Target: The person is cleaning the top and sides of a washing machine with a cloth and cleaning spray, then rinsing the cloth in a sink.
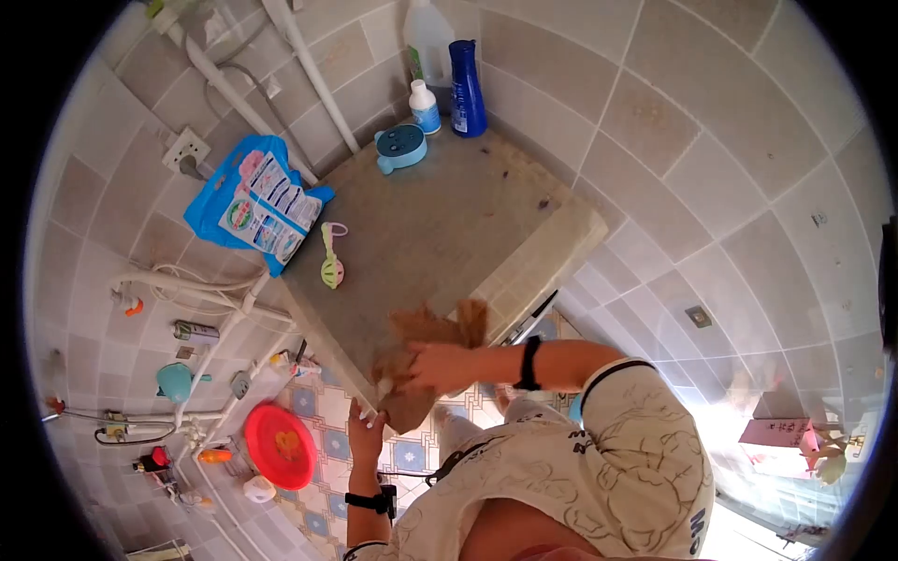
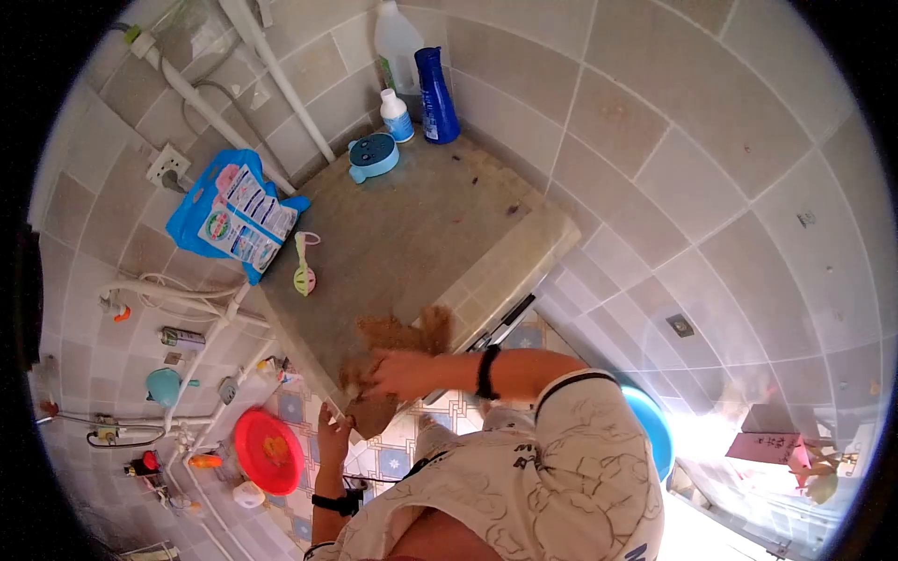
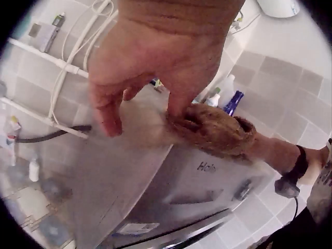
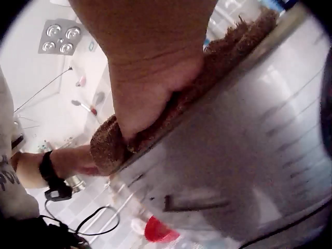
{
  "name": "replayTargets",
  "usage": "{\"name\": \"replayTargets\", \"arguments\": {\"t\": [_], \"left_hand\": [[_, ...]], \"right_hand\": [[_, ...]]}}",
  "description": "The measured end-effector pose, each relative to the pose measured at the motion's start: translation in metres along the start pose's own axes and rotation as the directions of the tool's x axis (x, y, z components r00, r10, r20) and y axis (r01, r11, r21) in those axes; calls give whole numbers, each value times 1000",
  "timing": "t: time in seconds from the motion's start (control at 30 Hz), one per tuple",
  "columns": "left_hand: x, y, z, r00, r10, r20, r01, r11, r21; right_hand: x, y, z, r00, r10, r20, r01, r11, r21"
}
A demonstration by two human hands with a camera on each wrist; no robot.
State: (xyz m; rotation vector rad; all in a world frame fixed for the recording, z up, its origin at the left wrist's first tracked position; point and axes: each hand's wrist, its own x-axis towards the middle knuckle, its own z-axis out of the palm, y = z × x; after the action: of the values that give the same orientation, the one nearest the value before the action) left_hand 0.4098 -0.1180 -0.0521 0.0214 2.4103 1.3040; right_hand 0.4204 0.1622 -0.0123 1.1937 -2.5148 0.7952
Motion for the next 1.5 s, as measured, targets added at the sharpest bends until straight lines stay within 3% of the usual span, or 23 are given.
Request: {"name": "replayTargets", "arguments": {"t": [0.03,0.13,0.2,0.27,0.3,0.37,0.47,0.53,0.57,0.6,0.63,0.7,0.73,0.77,0.8,0.87,0.93,1.0,1.07,1.27,1.4,1.47,1.5], "left_hand": [[-4,9,2,999,21,39,-19,999,-40],[-2,12,8,992,85,92,-72,989,-130],[-5,36,11,984,97,151,-91,995,-44],[0,21,13,982,118,150,-111,992,-53],[4,15,14,980,137,145,-130,990,-61],[2,19,12,980,115,160,-104,992,-78],[4,23,12,981,29,190,-17,998,-64],[-1,34,12,986,65,155,-59,997,-46],[-2,34,12,985,45,164,-36,998,-58],[-4,30,11,984,37,176,-29,998,-50],[-4,27,11,984,-16,175,23,999,-42],[3,19,12,982,-51,180,58,998,-32],[4,11,12,982,17,189,0,996,-88],[5,8,12,977,83,197,-55,988,-145],[4,15,12,974,83,213,-53,988,-144],[-2,33,11,982,37,183,-33,999,-22],[-1,32,11,981,-43,187,48,999,-23],[-1,37,11,976,40,215,-27,998,-65],[-1,39,11,974,41,221,-26,997,-69],[0,24,10,983,-8,183,22,997,-78],[0,24,8,981,-57,183,54,998,21],[1,22,12,989,-20,147,29,997,-65],[5,23,10,992,-21,124,30,997,-71]], "right_hand": [[-12,12,-21,992,124,21,-124,992,33],[-63,65,-107,905,422,-51,-417,860,-294],[-102,107,-146,663,739,-116,-722,591,-360],[-159,175,-150,613,695,-375,-765,406,-499],[-156,190,-158,616,689,-382,-763,402,-506],[-146,211,-165,372,837,-401,-857,145,-494],[-107,249,-148,397,789,-470,-806,55,-589],[-49,231,-151,513,776,-366,-856,429,-291],[-9,171,-171,596,753,-279,-802,579,-148],[-18,215,-107,712,671,-208,-700,703,-128],[-4,192,-78,763,620,-185,-640,764,-81],[14,102,-77,808,564,172,-586,800,126],[15,73,-57,806,498,320,-544,836,69],[-9,52,-31,949,259,182,-264,965,1],[-43,39,-18,997,-23,72,30,994,-108],[-89,20,-45,936,242,257,-254,967,13],[-117,26,-99,907,412,85,-390,899,-199],[-162,46,-124,690,723,-40,-702,654,-282],[-195,78,-146,542,790,-286,-834,465,-296],[-216,190,-173,418,887,-198,-895,364,-257],[-178,294,-184,380,916,125,-705,375,-602],[-125,321,-178,374,913,164,-611,376,-697],[-87,315,-171,387,921,27,-641,290,-710]]}}
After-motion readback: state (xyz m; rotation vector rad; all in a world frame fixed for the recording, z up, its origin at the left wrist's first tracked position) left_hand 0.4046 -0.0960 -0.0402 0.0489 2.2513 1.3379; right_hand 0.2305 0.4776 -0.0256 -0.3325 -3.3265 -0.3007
